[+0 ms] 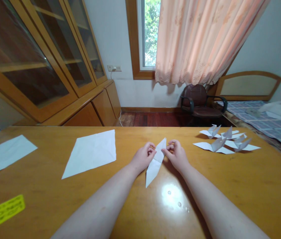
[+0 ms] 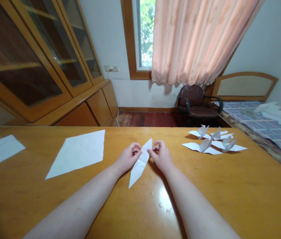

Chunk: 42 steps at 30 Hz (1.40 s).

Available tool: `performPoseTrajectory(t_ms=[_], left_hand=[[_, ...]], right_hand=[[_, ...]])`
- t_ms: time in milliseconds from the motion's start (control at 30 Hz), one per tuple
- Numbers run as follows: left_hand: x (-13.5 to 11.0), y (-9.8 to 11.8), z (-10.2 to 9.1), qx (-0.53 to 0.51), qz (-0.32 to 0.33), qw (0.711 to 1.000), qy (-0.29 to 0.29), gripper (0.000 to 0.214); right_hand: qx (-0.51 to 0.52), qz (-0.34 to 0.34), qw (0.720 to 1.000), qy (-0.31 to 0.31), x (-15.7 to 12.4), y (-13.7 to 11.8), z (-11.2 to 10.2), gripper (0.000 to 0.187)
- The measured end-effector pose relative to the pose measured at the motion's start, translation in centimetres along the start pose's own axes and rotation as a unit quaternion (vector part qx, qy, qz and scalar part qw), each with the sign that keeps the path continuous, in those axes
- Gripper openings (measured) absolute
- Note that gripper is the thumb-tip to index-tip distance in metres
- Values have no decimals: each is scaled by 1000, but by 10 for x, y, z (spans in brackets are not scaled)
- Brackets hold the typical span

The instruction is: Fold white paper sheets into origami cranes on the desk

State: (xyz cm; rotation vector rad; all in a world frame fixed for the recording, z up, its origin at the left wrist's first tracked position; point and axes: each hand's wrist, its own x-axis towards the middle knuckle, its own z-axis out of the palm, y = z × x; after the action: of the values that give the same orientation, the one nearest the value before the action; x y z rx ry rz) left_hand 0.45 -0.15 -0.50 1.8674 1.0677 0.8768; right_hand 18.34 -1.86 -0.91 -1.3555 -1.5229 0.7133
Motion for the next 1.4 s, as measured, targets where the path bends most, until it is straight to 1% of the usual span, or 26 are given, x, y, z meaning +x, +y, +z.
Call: performPoseTrajectory(t_ms=[33, 67, 167, 233, 300, 433, 500, 567, 767, 1000, 1067, 1167, 1267, 1400], left_hand=[[0, -1, 0, 3, -1, 1000, 9, 14], [1, -2, 1, 7, -2, 1000, 17, 12], [1, -1, 0, 28, 3, 999, 32, 8], [1, 0, -1, 44, 9, 999, 27, 9], [1, 2, -3, 58, 17, 998, 12, 15], [1, 2, -3, 62, 47, 997, -27, 28], [0, 1, -1, 56, 60, 996, -38, 30], [-1, 1, 0, 51, 65, 996, -45, 27], [-3, 6, -1, 49, 65, 995, -50, 24], [-2, 11, -4, 60, 59, 995, -58, 15], [-2, 11, -4, 71, 53, 994, -57, 12], [-1, 11, -4, 90, 43, 994, -52, 12], [-1, 9, -3, 103, 37, 993, -51, 14], [-1, 9, -3, 109, 26, 993, -41, 14]], right_hand=[[11, -5, 1000, 3, 0, 0, 0, 26], [17, -12, 1000, -11, 0, -1, 0, 22], [24, -22, 994, -109, -2, -3, 0, 16], [34, 0, 989, -145, -2, -2, 2, 16], [56, 30, 987, -147, -2, 0, 4, 17], [92, 52, 988, -109, 2, 5, 5, 17], [109, 58, 988, -88, 4, 7, 5, 17], [131, 70, 986, -77, 5, 9, 5, 18], [166, 94, 977, -99, 5, 11, 6, 20], [131, 74, 983, -103, 2, 7, 4, 20], [132, 63, 983, -113, 2, 4, 3, 21], [144, 29, 979, -142, 0, 0, 1, 22], [156, -7, 973, -167, -2, -2, -1, 27], [160, -24, 968, -194, -2, 0, -1, 39]])
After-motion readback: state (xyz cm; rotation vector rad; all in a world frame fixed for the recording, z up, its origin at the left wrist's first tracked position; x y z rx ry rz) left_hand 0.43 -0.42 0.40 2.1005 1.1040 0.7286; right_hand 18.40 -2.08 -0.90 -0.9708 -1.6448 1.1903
